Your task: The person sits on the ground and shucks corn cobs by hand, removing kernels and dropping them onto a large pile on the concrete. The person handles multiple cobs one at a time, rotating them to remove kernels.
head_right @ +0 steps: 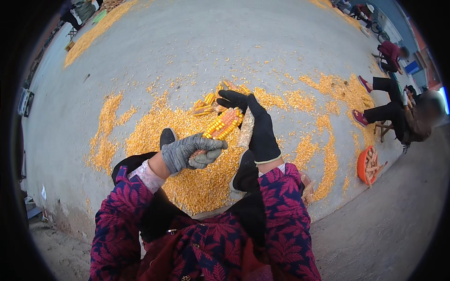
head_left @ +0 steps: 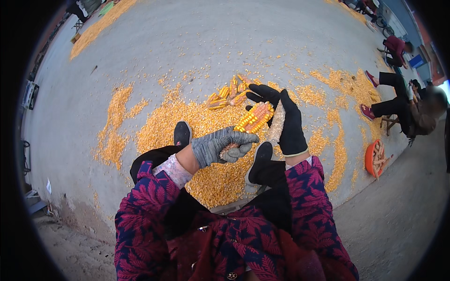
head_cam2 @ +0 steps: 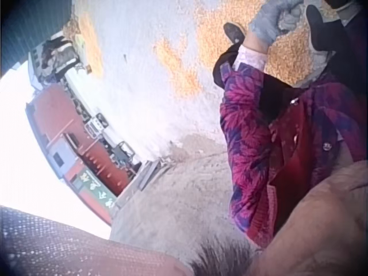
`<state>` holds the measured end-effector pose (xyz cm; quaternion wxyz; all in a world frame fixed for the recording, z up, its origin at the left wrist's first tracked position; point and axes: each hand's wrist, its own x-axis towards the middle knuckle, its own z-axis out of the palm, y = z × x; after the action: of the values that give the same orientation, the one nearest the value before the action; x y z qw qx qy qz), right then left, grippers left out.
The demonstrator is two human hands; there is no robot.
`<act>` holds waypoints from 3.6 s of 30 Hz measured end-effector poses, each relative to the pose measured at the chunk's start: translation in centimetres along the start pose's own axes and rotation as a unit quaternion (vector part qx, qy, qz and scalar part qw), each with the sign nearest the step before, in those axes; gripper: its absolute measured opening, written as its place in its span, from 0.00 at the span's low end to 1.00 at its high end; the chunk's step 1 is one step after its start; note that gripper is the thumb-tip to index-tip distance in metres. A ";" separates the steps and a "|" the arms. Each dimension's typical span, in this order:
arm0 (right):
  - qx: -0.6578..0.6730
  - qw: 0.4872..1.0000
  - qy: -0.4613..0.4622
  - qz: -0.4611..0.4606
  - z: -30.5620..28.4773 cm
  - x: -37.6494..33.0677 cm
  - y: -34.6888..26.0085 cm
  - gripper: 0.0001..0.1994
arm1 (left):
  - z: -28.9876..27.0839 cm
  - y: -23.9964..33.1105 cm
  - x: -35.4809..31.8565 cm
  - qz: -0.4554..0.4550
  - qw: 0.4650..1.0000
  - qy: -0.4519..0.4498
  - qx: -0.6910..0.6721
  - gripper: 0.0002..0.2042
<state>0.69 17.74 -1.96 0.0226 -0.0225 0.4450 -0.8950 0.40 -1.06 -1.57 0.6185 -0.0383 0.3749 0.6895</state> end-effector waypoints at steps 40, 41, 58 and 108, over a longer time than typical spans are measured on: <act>-0.219 0.952 0.215 -0.005 1.9 1.2 4.1 0.15 | -4.8 -6.6 6.4 0.170 0.826 0.343 0.413 0.19; -0.216 0.949 0.230 -0.002 1.7 1.4 3.2 0.15 | -1.1 -3.3 4.2 0.077 0.857 0.321 0.396 0.18; -0.032 0.992 0.118 -0.016 2.1 1.0 3.3 0.16 | -2.9 -2.4 3.7 0.221 0.903 0.260 0.261 0.15; 0.261 0.962 0.067 0.052 0.4 0.4 1.5 0.20 | -2.0 1.5 0.7 0.235 0.959 0.155 0.038 0.15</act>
<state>0.36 16.46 -2.90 0.0447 0.0673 0.1970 -0.9771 -1.86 -1.52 -2.66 0.3741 -0.0315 0.4908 0.7862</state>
